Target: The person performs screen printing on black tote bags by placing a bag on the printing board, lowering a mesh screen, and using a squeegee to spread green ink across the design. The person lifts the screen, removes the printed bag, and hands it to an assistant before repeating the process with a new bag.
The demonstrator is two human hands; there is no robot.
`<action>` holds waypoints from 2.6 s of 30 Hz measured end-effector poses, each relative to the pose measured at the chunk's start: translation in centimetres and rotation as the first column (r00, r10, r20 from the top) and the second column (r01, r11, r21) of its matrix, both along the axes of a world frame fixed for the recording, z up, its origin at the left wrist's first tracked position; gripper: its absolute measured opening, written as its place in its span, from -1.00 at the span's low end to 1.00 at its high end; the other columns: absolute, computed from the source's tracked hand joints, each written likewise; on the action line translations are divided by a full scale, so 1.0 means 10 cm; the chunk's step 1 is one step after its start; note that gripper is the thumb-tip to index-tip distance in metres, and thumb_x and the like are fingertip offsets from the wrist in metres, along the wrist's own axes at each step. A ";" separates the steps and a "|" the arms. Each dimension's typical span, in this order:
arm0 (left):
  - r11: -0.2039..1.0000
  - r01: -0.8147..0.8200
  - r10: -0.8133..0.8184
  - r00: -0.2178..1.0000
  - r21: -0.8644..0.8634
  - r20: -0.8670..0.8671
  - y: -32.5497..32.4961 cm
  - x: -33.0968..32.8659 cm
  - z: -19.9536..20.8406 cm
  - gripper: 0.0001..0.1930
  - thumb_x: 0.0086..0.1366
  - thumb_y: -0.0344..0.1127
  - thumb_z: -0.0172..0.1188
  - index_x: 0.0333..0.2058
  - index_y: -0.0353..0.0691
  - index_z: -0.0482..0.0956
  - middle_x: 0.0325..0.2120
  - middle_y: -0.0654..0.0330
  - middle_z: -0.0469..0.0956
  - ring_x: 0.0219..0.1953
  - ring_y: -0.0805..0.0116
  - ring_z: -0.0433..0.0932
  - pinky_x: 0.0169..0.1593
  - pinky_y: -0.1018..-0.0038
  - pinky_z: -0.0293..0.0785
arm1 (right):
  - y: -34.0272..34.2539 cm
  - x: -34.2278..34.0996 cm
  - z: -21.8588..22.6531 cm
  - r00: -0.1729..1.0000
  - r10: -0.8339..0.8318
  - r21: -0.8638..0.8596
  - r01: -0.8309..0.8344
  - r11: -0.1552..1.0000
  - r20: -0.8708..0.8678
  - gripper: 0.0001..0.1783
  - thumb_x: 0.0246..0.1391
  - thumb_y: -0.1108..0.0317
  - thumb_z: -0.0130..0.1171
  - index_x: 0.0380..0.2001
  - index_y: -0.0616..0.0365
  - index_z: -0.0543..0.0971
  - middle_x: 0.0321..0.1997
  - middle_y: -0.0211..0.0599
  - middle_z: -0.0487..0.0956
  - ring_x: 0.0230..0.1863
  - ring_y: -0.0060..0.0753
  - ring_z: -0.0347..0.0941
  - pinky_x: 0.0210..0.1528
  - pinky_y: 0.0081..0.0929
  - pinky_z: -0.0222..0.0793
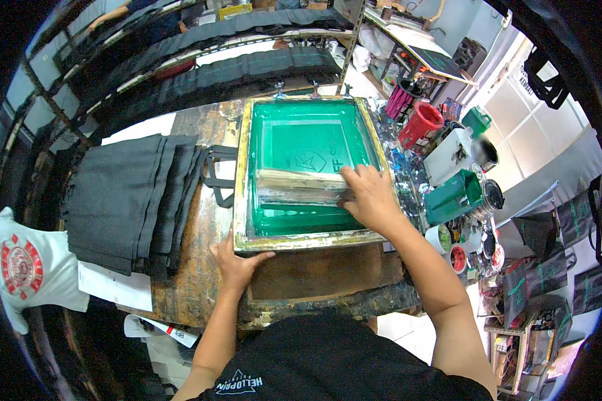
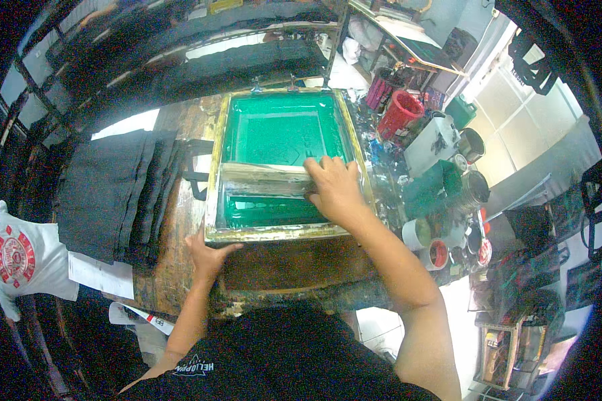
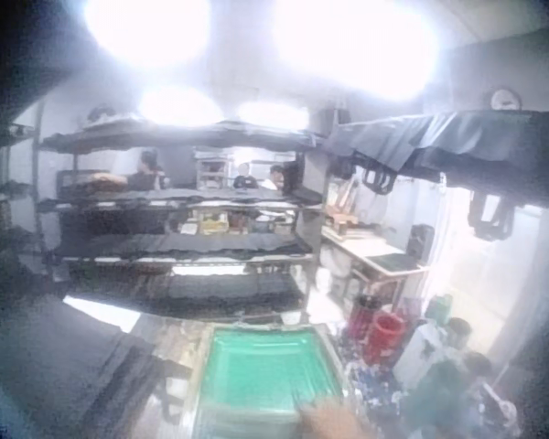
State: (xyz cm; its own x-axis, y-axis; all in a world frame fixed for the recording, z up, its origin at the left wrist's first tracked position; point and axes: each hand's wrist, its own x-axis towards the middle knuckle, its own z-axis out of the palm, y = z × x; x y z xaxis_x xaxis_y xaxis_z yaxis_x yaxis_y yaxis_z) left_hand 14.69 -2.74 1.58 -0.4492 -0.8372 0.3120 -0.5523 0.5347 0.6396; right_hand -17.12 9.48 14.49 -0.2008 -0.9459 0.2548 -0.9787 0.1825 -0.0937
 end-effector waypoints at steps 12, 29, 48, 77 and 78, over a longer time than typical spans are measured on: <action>0.994 0.059 -0.056 0.998 -0.095 0.038 -0.06 0.03 -0.21 0.27 -0.28 0.28 0.67 0.33 -0.44 0.39 -0.17 0.09 0.69 -0.13 0.12 0.58 0.06 0.19 0.23 | -0.05 0.04 -0.33 0.998 0.000 0.069 0.004 0.998 -0.063 -0.39 -0.20 0.38 0.49 0.00 -0.02 0.49 -0.12 -0.26 0.47 0.00 -0.11 0.40 0.07 -0.05 0.17; 0.998 -0.053 0.042 0.975 0.045 0.217 0.00 0.05 -0.06 0.12 -0.39 0.34 0.67 0.12 -0.28 0.60 -0.18 0.02 0.51 0.07 -0.06 0.40 0.17 0.02 0.18 | -2.64 -1.95 -0.61 0.986 0.074 0.053 -0.067 0.996 -0.153 -0.18 -0.13 0.18 0.61 0.20 -0.08 0.40 0.05 -0.23 0.56 0.19 -0.02 0.47 0.12 0.12 0.29; 0.849 0.307 -0.077 0.877 -0.430 0.474 -2.48 -3.09 0.55 -0.25 0.30 0.43 0.16 -0.02 -0.26 0.63 -0.08 0.00 0.60 0.03 0.01 0.54 0.09 0.12 0.40 | -2.38 -1.79 -0.96 0.929 -0.094 -0.314 -0.025 0.949 -0.358 -0.63 0.15 0.37 0.19 0.05 -0.11 0.57 -0.15 -0.36 0.60 -0.07 -0.20 0.55 0.00 -0.10 0.35; 0.724 0.365 -0.182 0.919 -0.585 0.349 0.18 -0.91 0.43 -0.43 0.22 0.33 0.29 -0.46 -0.13 0.46 -0.51 0.20 0.34 -0.43 0.19 0.38 -0.29 0.24 0.24 | 0.49 0.49 -0.69 0.982 -0.047 -0.081 0.033 0.996 -0.185 -0.68 0.06 0.43 0.18 -0.07 -0.05 0.55 -0.26 -0.34 0.47 -0.14 -0.22 0.43 -0.06 -0.16 0.20; 0.738 0.353 -0.191 0.927 -0.575 0.323 0.16 -0.92 0.45 -0.44 0.23 0.31 0.30 -0.41 -0.15 0.50 -0.48 0.20 0.38 -0.40 0.18 0.40 -0.25 0.23 0.26 | 0.44 0.45 -0.66 0.987 -0.036 -0.070 0.025 0.997 -0.159 -0.69 0.07 0.42 0.17 -0.07 -0.05 0.55 -0.25 -0.33 0.48 -0.13 -0.22 0.44 -0.06 -0.15 0.20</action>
